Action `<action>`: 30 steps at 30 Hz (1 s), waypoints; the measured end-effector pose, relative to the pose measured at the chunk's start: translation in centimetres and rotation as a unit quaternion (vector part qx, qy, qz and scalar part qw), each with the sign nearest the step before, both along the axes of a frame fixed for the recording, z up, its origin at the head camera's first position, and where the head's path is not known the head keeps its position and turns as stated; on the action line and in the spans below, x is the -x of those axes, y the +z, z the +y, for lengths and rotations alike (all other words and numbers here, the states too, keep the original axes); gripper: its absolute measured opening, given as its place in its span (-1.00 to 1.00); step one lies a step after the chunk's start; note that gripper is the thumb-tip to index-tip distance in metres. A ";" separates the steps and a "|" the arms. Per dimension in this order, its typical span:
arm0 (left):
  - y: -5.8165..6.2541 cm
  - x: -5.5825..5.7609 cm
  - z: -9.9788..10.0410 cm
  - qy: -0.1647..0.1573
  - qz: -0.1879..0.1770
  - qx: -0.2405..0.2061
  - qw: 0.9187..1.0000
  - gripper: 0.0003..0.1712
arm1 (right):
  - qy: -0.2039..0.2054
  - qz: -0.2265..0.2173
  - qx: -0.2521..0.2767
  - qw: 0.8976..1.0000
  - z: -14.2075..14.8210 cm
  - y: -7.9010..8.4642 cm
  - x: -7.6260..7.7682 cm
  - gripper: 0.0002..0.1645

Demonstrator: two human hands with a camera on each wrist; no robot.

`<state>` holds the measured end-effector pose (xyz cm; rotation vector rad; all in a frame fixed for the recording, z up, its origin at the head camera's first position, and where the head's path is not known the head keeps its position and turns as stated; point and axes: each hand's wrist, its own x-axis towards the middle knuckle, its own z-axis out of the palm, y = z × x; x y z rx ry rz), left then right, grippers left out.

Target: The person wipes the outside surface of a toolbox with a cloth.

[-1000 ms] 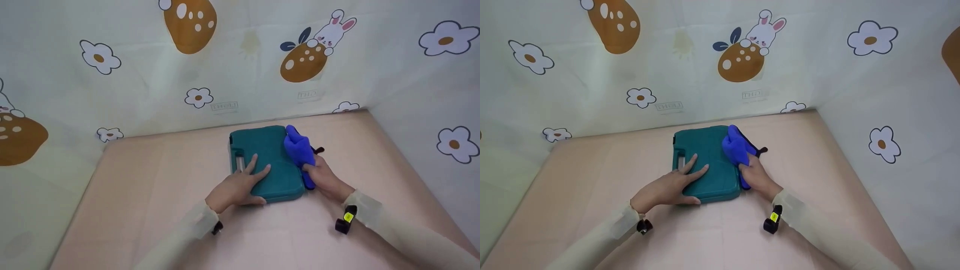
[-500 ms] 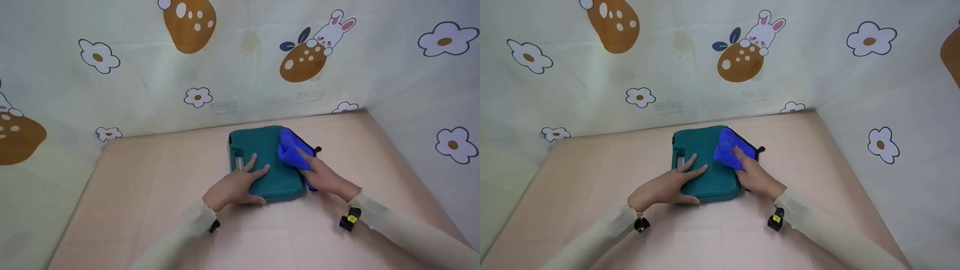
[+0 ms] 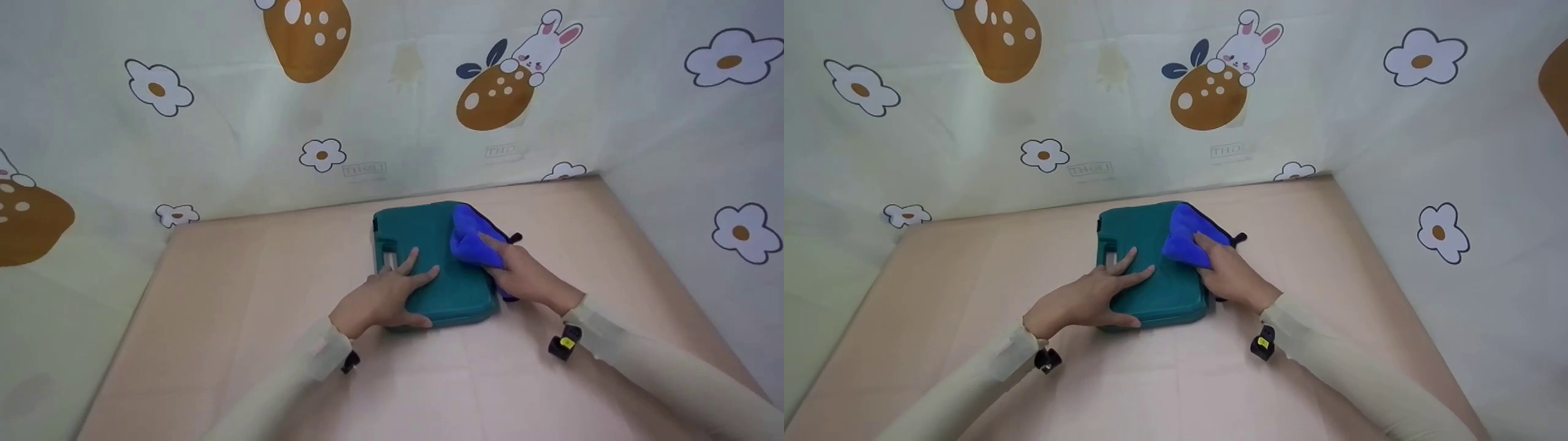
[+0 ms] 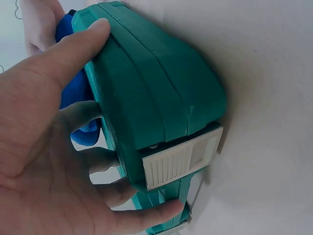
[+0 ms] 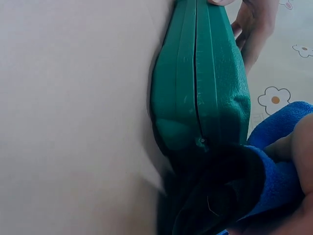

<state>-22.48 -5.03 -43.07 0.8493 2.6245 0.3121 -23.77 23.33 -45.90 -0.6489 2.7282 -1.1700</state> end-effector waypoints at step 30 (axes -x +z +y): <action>0.7 1.9 -1.1 -0.038 -0.046 -0.014 0.998 -0.36 | 0.302 0.226 -0.234 0.896 -1.5 1.7 -6.6 -0.01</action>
